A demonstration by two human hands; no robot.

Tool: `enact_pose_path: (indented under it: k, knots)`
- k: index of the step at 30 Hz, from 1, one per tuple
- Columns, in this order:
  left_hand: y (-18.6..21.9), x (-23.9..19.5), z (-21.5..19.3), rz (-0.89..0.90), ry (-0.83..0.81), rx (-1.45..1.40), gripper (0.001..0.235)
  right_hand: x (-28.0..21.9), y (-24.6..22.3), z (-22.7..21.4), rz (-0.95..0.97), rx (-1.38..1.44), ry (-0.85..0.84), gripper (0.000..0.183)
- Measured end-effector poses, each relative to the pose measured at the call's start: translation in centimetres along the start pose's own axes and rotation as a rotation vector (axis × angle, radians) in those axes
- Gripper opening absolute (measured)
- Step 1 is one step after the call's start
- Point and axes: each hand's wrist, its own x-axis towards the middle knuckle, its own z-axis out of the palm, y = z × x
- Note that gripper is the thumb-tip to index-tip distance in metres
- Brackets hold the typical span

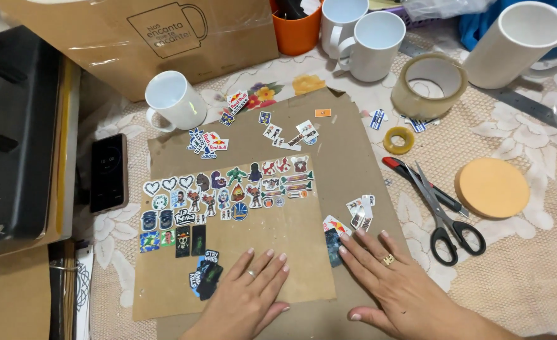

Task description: The person uses scissors to cut out small stickers from a sheet, then peels the backing off a Red Bull sticker. They use a utility knife to trim the edges of the sticker and continue cutting out additional stickers from the sheet.

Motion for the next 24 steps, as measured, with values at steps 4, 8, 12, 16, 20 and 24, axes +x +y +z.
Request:
enact_pose_path:
  k: [4, 8, 12, 16, 20, 24]
  knots:
    - [-0.2, -1.2, -0.4, 0.019, -0.003, 0.034, 0.056, 1.0, -0.2, 0.2, -0.101, -0.083, 0.023, 0.111]
    - [-0.2, -2.1, -0.3, 0.158, 0.002, 0.111, 0.035, 2.4, 0.5, -1.5, 0.125, 0.126, 0.02, 0.076]
    - [0.1, -2.2, -0.2, 0.153, 0.027, 0.083, 0.027, 4.0, 3.0, -3.1, 0.246, 0.313, 0.144, 0.044]
    - [0.6, -1.8, -0.1, 0.084, 0.009, -0.039, 0.032, 6.4, 5.6, -2.4, 0.285, 0.35, -0.095, 0.056]
    - [1.2, -0.8, 0.0, 0.062, 0.009, -0.11, 0.037, 7.2, 6.4, -0.8, 0.263, 0.357, -0.121, 0.046]
    - [1.2, 1.0, -0.8, -0.004, 0.027, -0.272, 0.049, 8.5, 6.4, -2.9, 0.374, 0.617, 0.031, 0.011]
